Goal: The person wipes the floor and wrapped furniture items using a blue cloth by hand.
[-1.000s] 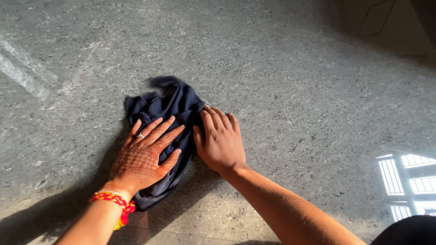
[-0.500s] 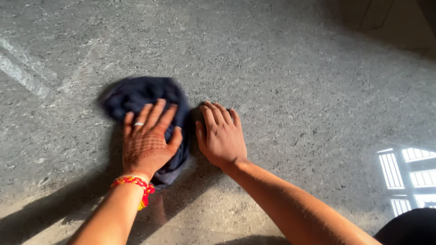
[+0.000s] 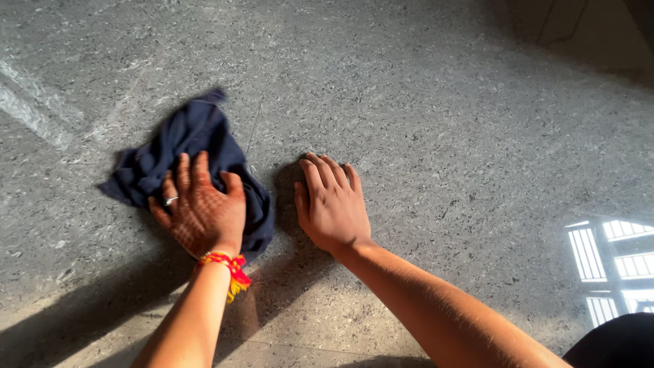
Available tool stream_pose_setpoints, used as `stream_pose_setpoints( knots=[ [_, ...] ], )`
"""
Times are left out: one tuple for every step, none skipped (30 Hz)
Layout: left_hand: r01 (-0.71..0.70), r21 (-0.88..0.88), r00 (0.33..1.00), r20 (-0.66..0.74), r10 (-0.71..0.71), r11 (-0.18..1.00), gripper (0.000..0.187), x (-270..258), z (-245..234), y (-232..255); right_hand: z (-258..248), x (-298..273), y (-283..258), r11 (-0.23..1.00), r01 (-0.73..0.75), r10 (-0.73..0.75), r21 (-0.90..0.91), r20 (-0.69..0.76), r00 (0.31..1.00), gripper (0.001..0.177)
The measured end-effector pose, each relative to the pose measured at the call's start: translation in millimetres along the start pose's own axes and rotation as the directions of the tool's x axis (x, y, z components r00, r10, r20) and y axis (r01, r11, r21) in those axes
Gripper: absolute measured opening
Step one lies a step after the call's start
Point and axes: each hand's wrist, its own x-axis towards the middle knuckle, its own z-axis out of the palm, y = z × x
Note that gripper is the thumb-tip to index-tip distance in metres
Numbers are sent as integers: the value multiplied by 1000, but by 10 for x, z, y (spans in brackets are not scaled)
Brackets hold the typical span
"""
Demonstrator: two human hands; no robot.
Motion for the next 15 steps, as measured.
stream_pose_setpoints(
  knots=[
    [3,0,1000,1,-3,1000,48,-9,11,-10,-3,-6,-1,1000,1,-1,2,2,1000,47],
    [3,0,1000,0,-3,1000,48,-1,11,-12,-6,-1,-3,1000,0,0,5,1,1000,47],
    [3,0,1000,0,-3,1000,49,9,-1,-7,-10,3,-5,1000,0,0,8,0,1000,47],
    [-101,2,994,45,101,995,49,13,-24,1,-17,3,-6,1000,2,-2,8,-7,1000,47],
    [-205,0,975,91,204,979,49,26,-55,4,-21,7,-10,1000,3,-3,7,-14,1000,47],
    [-305,-5,943,136,303,952,49,42,-85,11,-26,9,-21,1000,7,-7,9,-22,1000,47],
    [-398,-90,899,160,408,913,49,61,-110,21,-37,3,-30,1000,7,-7,18,-23,1000,46],
    [-482,-177,843,173,510,858,48,89,-128,32,-49,2,-31,1000,8,-8,25,-25,1000,46],
    [-556,-264,776,175,606,788,48,109,-140,43,-59,3,-32,999,9,-8,32,-27,1000,46],
    [-572,-283,753,190,630,769,46,108,-150,49,-63,0,-35,999,7,-6,33,-29,1000,46],
    [-588,-303,729,204,654,750,44,99,-158,45,-63,-5,-41,999,5,-4,34,-30,1000,46],
    [-604,-326,702,214,679,728,42,97,-145,56,-64,-1,-35,999,1,0,32,-33,999,46],
    [-548,-330,749,215,627,768,42,101,-117,65,-63,5,-27,999,2,-1,35,-40,999,46],
    [-489,-332,791,221,570,807,43,97,-93,50,-55,-1,-32,999,3,-1,41,-45,999,45],
    [-427,-333,829,227,511,841,43,89,-62,26,-49,-9,-36,999,4,-1,47,-49,999,45]
  ],
)
